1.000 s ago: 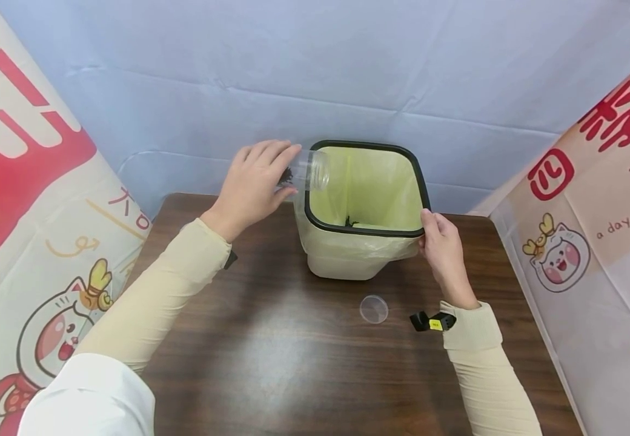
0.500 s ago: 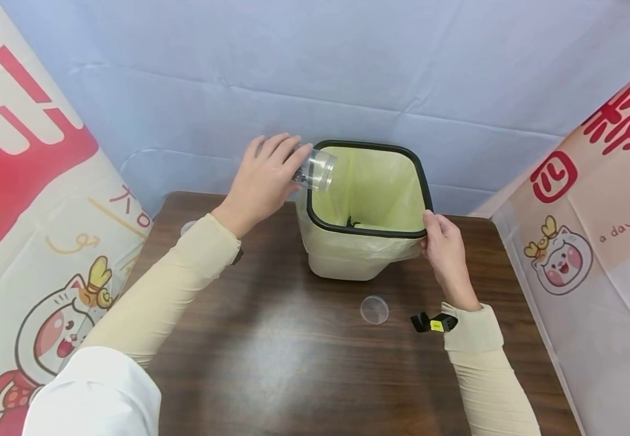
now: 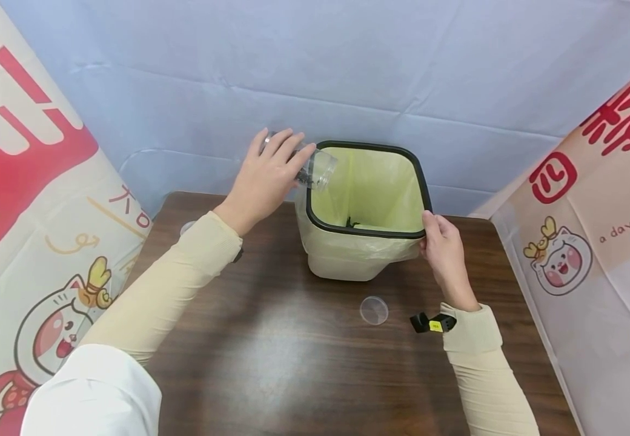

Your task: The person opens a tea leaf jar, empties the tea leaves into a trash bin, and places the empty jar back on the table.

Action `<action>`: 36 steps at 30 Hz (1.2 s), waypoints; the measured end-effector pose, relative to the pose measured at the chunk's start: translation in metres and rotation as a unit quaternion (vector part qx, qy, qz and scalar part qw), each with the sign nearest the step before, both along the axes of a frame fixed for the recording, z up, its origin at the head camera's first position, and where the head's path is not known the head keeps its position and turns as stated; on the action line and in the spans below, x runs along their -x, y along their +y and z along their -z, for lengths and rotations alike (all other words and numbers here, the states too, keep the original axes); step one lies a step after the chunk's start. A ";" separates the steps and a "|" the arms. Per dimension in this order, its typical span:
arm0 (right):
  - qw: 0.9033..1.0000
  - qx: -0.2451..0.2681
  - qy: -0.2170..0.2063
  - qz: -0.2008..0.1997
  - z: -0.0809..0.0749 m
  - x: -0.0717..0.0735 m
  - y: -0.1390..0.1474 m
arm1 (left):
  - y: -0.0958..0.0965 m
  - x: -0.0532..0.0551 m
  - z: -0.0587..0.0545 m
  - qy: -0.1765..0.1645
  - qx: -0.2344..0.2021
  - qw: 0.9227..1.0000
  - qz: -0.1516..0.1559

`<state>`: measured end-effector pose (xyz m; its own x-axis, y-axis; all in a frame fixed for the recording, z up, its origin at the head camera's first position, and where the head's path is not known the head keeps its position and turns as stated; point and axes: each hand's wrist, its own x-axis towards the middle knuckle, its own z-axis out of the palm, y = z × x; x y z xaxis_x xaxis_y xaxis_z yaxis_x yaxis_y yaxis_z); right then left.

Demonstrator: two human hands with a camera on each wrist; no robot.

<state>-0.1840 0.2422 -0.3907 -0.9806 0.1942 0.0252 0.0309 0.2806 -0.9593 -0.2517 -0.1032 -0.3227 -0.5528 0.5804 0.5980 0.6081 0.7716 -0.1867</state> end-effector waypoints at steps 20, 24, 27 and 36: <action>1.000 0.008 0.014 0.001 -0.002 0.000 -0.002 | 0.005 0.002 -0.005 -0.007 0.034 0.999 0.010; 1.000 -0.006 0.014 0.004 -0.002 -0.001 -0.003 | 0.006 0.003 -0.006 -0.004 0.044 0.999 0.010; 1.000 -0.013 0.015 0.006 -0.002 -0.002 -0.004 | 0.006 0.003 -0.006 -0.009 0.049 0.999 0.012; 1.000 -0.014 0.019 0.005 -0.003 -0.002 -0.003 | 0.009 0.005 -0.007 0.003 0.055 0.998 0.018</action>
